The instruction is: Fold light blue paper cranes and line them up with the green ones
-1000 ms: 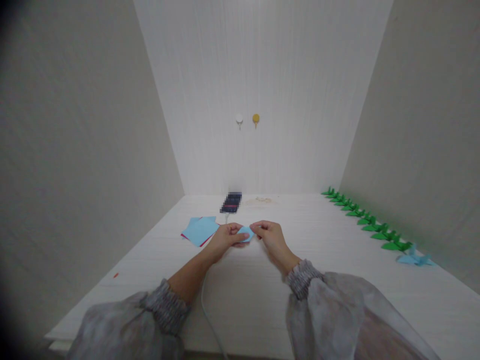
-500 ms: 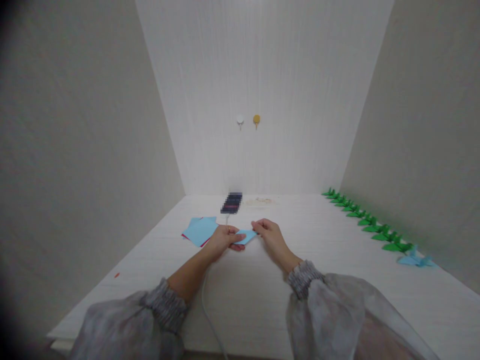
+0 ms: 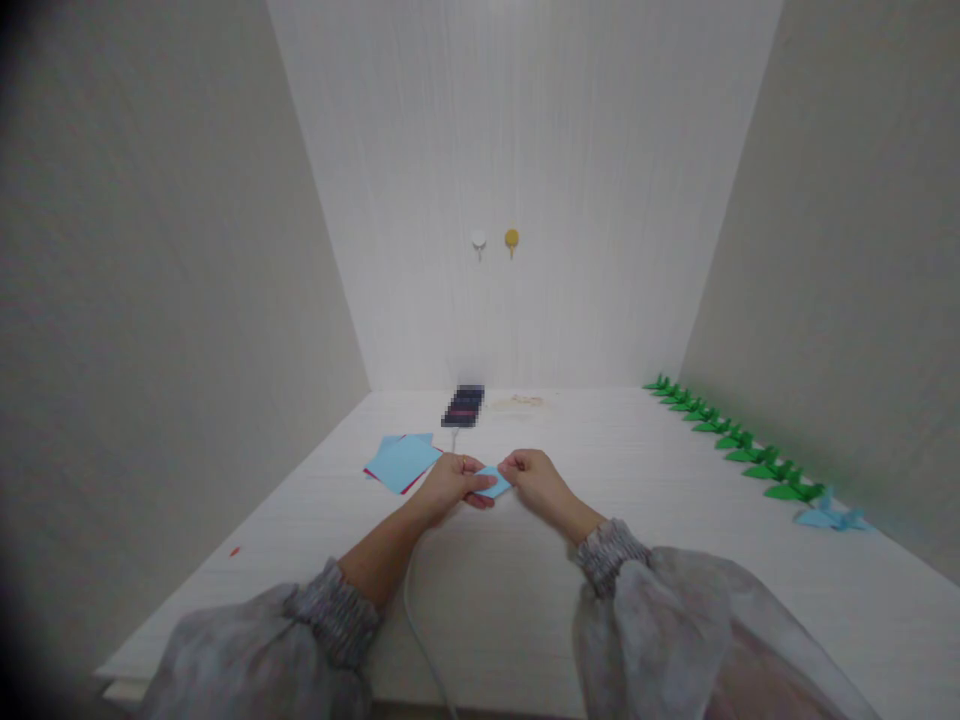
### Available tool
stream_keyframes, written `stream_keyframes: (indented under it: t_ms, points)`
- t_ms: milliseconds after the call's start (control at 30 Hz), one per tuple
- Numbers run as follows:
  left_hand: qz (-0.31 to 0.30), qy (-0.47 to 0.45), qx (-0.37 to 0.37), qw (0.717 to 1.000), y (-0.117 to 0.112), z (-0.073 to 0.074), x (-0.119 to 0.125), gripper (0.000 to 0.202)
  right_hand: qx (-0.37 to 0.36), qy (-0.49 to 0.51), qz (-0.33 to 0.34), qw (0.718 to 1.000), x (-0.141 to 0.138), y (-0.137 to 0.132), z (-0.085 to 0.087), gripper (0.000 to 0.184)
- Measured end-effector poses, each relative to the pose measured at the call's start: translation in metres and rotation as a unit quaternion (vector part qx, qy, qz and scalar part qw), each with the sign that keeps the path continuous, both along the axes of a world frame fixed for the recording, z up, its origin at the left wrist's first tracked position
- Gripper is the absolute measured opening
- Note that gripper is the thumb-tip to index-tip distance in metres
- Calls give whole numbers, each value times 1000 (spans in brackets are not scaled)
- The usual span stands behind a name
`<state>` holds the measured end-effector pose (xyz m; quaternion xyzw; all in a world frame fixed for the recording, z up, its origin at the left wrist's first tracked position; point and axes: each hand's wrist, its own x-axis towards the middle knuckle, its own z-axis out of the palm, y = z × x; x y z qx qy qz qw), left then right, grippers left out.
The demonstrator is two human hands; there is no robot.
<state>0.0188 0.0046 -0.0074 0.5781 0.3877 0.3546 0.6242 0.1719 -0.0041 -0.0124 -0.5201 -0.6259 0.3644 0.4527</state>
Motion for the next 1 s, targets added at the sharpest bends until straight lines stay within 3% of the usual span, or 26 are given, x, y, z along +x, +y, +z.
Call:
stream_keyframes:
  t_ms: [267,500,1000]
  points:
    - [44,-20,7,999,7,-5,-12,28,11,94,-27,995,14,0,-2,27]
    - [17,-25,17,999,3,0,-4,32,-23,50,26,998,-4,-13,4,29]
    - [-53,-41,-8,998,5,3,-16,34,-23,51,-15,998,6,-6,5,30]
